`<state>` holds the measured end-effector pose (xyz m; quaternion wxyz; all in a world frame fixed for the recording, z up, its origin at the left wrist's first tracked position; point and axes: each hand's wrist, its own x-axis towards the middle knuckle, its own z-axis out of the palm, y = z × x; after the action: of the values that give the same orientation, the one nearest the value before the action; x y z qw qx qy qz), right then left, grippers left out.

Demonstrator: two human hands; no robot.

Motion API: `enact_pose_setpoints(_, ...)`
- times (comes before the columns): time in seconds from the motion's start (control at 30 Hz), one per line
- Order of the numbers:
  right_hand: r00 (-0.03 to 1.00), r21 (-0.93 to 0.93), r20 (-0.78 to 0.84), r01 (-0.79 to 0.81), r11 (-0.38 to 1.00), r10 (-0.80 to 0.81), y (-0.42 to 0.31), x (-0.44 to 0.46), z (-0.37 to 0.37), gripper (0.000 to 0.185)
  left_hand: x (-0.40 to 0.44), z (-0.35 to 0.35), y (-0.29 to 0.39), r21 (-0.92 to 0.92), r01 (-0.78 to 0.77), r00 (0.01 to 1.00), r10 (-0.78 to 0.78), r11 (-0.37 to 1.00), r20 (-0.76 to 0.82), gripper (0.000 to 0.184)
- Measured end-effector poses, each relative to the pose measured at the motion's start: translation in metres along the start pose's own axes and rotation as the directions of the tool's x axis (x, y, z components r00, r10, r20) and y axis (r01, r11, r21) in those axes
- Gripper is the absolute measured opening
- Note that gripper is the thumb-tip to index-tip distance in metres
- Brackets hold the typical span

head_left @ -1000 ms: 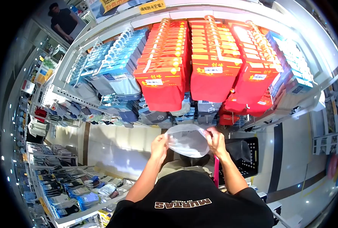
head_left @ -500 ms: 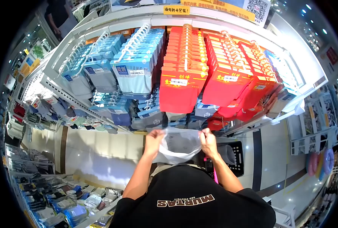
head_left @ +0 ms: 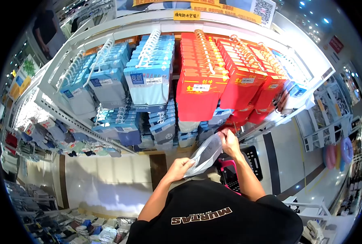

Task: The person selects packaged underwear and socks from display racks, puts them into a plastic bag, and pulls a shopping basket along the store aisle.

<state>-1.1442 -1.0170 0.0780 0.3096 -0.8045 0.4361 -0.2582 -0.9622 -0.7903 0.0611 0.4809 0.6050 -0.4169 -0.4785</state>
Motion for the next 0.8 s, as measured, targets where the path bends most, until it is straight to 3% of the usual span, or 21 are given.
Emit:
enact_pose_setpoints(0.03,1.0,0.012,0.028,0.001,1.0,-0.001,-0.004,0.0,0.0,0.025,0.001,-0.005,-0.014,0.079,0.042,0.999,-0.041,0.996,-0.017,0.04)
enact_pose_setpoints(0.13,0.995,-0.027,0.099,-0.029,0.999,0.032,-0.024,-0.003,-0.004,0.023,-0.001,-0.011,-0.032,0.001,0.11,0.987,-0.109,0.994,-0.114,0.042)
enact_pose_setpoints(0.23,0.991,-0.013,0.125,-0.043,0.999,0.044,-0.024,-0.001,-0.001,0.023,-0.003,-0.01,-0.035,-0.09,0.094,0.984,-0.107,0.992,-0.146,0.044)
enact_pose_setpoints(0.47,0.99,0.078,0.137,-0.024,0.997,0.014,-0.01,0.012,0.015,0.024,0.002,-0.005,-0.032,-0.116,0.074,0.96,-0.102,0.99,-0.262,0.04)
enact_pose_setpoints(0.5,0.989,0.081,0.149,-0.023,0.996,0.01,-0.01,0.013,0.014,0.025,0.006,-0.002,-0.035,-0.11,-0.003,0.951,-0.031,0.994,-0.308,0.039)
enact_pose_setpoints(0.63,0.978,0.13,0.21,-0.009,0.992,-0.018,-0.016,0.016,-0.006,0.024,0.018,0.004,-0.032,-0.2,0.044,0.942,-0.107,0.979,-0.317,0.036)
enact_pose_setpoints(0.73,0.986,0.36,-0.1,0.159,0.919,-0.131,-0.015,0.029,-0.031,0.024,0.031,0.014,-0.038,-0.237,0.014,0.942,-0.092,0.971,-0.324,0.035)
enact_pose_setpoints(0.8,0.97,0.397,-0.237,0.151,0.905,-0.058,-0.034,0.05,-0.076,0.033,0.036,0.018,-0.037,-0.235,0.039,0.949,-0.109,0.971,-0.294,0.035)
